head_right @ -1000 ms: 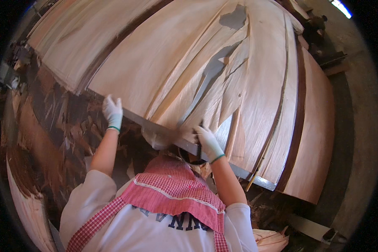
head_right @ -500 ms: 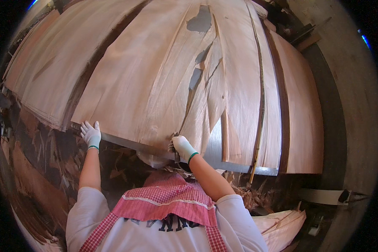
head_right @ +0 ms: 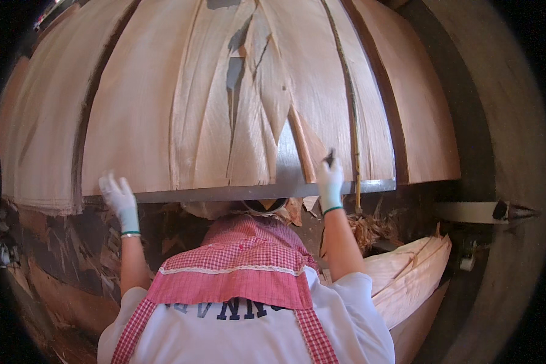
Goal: The person patches damaged sections of wood veneer sheets by cutting out holes with a knife, applying adhesive tape, and fitting new pieces of veneer. They also use a long stick to manipulate the sheets and clear shavings from the workspace.
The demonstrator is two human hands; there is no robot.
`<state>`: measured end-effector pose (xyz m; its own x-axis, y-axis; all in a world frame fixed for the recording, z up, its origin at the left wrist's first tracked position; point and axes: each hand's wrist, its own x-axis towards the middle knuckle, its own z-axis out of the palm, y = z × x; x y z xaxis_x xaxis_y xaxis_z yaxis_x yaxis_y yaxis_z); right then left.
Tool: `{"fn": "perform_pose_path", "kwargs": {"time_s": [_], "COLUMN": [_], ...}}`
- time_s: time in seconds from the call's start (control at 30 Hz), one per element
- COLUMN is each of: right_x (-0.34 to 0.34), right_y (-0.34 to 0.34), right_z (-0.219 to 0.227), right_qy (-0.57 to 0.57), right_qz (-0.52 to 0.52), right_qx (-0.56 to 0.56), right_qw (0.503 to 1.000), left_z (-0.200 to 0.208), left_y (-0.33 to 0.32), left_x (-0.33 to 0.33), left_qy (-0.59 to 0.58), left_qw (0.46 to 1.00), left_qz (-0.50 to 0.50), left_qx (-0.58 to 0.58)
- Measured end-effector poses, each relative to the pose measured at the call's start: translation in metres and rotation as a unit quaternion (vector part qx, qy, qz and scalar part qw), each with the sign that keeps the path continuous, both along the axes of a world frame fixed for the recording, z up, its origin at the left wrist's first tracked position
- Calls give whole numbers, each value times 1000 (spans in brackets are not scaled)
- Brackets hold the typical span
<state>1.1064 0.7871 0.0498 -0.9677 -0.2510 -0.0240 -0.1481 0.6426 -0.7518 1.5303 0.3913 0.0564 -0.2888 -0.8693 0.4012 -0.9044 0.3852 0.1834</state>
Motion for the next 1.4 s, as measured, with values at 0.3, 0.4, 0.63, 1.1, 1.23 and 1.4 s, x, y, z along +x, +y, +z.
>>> {"fn": "perform_pose_path", "kwargs": {"time_s": [0.3,0.4,0.63,1.1,1.23,1.4], "right_x": [3,50,84,124,137,135], "right_y": [-1,-14,-35,16,64,130], "right_z": [41,37,4,12,20,-17], "right_qy": [-37,88,85,31,-42,-94], "right_qz": [75,170,248,349,302,337], "right_qx": [232,216,271,299,143,231], "right_qw": [969,957,926,887,942,908], "left_z": [8,-2,-21,12,-54,-102], "left_y": [147,160,174,242,279,258], "left_x": [-136,-141,-149,-85,-5,-3], "left_qy": [105,91,-21,124,79,117], "left_qw": [892,903,920,918,906,923], "left_qz": [-411,-390,-374,-343,-195,-36], "left_qx": [159,154,113,152,367,365]}}
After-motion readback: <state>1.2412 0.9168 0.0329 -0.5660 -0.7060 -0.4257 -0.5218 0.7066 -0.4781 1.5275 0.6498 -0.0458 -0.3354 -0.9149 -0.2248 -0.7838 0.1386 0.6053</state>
